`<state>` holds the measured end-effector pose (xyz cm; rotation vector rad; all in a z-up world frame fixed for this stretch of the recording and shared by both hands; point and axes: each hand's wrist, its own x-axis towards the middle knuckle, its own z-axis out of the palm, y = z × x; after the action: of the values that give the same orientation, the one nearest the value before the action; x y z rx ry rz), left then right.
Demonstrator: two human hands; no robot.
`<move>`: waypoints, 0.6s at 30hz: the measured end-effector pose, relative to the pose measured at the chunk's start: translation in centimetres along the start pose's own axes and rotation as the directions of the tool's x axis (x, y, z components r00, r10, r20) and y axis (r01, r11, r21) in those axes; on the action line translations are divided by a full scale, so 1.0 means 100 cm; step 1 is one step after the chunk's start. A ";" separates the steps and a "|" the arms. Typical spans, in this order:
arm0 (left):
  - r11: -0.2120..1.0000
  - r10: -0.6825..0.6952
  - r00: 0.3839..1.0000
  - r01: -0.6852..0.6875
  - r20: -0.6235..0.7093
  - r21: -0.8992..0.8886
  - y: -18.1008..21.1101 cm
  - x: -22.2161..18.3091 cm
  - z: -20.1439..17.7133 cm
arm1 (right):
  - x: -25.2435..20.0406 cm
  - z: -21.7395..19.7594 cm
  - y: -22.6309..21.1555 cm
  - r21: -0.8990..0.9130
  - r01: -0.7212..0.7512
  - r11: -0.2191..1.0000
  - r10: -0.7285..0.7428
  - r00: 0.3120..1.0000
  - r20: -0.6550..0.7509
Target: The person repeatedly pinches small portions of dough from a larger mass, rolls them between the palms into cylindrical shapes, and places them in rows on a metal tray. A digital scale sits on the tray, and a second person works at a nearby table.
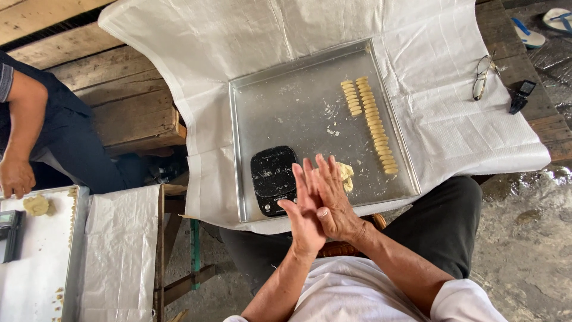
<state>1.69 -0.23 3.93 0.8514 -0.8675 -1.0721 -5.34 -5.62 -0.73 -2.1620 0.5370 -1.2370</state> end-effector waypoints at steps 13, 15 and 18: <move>-0.384 0.499 0.804 0.539 -0.322 0.750 0.013 0.013 0.052 | 0.027 -0.002 -0.072 0.170 -0.051 0.984 0.050 0.999 0.012; -0.748 0.662 0.745 0.664 -0.075 -0.006 0.009 0.004 0.046 | 0.023 0.004 -0.042 0.109 0.000 0.994 -0.002 1.000 0.016; -0.329 0.476 0.855 0.389 0.204 -0.860 -0.017 -0.023 -0.006 | 0.024 0.006 -0.006 -0.074 0.146 0.986 -0.146 0.989 0.012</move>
<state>1.10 1.60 1.81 -1.1888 -0.0199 -1.4812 -3.60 -6.47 0.94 -2.3020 0.4346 -1.3055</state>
